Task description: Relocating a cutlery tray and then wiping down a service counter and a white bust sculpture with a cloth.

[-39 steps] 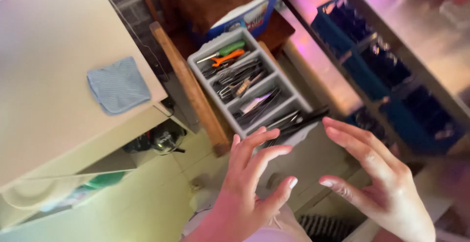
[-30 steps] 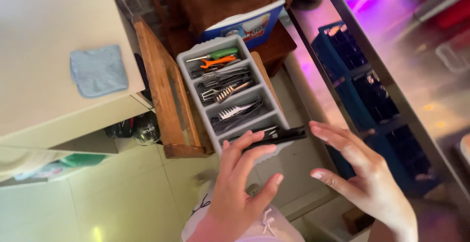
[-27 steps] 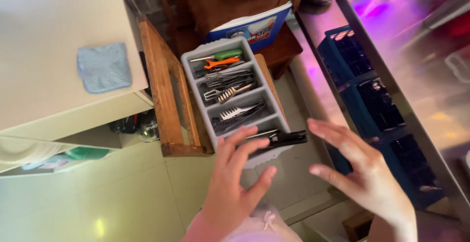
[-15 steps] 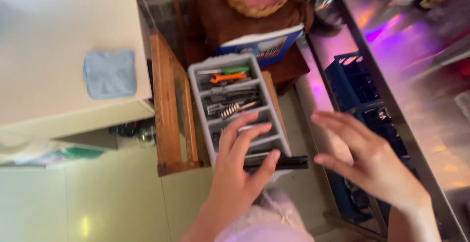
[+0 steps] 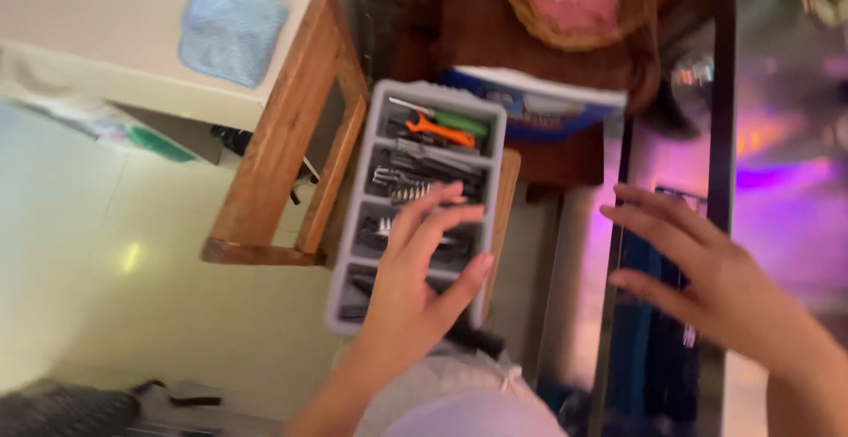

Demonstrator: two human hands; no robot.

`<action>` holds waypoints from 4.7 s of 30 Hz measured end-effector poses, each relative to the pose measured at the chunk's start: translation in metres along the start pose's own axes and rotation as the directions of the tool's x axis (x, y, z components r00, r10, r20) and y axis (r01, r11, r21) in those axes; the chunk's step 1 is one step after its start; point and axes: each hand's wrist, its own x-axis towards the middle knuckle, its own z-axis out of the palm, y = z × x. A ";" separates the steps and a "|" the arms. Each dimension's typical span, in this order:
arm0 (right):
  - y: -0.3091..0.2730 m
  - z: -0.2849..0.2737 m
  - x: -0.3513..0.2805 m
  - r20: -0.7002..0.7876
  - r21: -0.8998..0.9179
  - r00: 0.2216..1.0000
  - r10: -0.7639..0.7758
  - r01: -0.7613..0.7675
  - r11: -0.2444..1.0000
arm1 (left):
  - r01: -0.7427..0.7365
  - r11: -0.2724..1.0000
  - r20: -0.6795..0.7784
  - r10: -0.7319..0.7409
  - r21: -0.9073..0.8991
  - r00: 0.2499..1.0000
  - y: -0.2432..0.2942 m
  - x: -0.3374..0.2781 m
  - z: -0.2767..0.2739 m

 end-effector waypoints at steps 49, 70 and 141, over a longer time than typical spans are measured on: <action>0.104 0.058 0.302 0.336 0.610 0.327 -0.883 0.638 0.469 | 0.276 0.891 -0.888 -0.419 -0.361 0.188 -0.101 0.002 0.195; 0.188 0.236 0.363 0.494 0.732 0.600 -0.630 0.105 0.674 | 0.772 0.494 -0.916 -0.237 -0.400 -0.323 -0.250 -0.170 0.213; 0.042 0.308 0.399 0.746 0.613 0.365 -0.557 -0.052 0.788 | -0.045 0.780 -0.415 -0.380 -0.625 -0.827 -0.072 -0.306 0.322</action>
